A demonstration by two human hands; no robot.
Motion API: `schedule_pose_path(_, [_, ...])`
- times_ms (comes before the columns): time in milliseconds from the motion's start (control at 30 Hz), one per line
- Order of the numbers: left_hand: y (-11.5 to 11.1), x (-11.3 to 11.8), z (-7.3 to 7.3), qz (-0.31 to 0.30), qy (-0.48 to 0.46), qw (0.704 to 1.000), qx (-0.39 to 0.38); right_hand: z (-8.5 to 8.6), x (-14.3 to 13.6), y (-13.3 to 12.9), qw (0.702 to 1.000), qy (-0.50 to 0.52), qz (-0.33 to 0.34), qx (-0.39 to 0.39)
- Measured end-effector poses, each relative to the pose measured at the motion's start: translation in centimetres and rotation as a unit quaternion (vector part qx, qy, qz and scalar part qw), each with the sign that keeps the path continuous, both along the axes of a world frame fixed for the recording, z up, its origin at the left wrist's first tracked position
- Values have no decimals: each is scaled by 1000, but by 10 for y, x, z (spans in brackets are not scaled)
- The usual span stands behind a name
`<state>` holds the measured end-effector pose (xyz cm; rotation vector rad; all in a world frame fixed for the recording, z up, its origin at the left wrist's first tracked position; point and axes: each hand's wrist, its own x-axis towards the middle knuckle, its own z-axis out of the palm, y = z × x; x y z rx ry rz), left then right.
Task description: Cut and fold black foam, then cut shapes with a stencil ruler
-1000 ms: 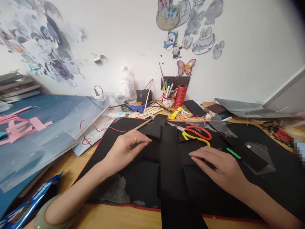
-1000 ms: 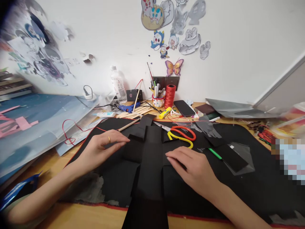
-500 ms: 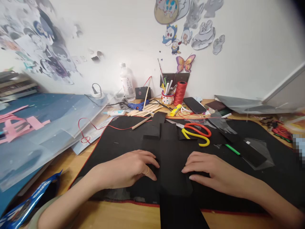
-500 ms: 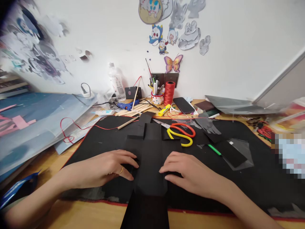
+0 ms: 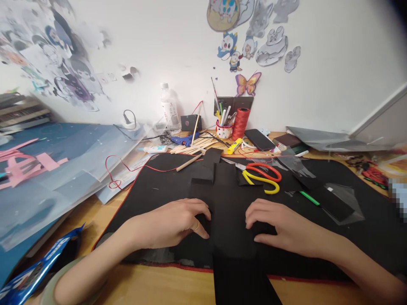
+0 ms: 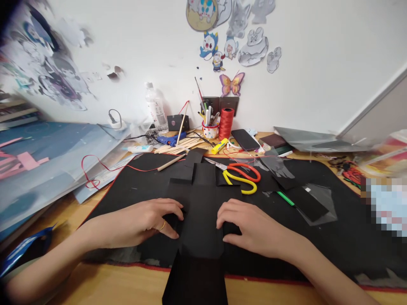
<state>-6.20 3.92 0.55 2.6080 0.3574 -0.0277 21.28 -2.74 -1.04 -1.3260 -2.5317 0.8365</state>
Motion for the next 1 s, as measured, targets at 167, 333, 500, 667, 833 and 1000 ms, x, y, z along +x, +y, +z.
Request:
schedule_pose_path(167, [3, -3, 8, 20, -23, 999, -32, 2, 3, 1, 998, 26, -55, -11])
schedule_pose_path(333, [7, -5, 10, 59, -1, 996, -60, -1, 5, 1, 998, 23, -50, -14])
schedule_pose_path(500, [9, -5, 3, 42, 19, 997, -56, -2, 6, 3, 999, 24, -32, -16])
schedule_pose_path(667, [9, -3, 0, 32, 14, 998, -46, -3, 6, 3, 999, 33, -28, -25])
schedule_pose_path(833, [8, -1, 0, 21, 7, 999, -34, -4, 5, 4, 998, 44, -32, -28])
schedule_pose_path(1000, [7, -1, -2, 16, -3, 1000, -20, -6, 5, 4, 998, 49, -35, -22])
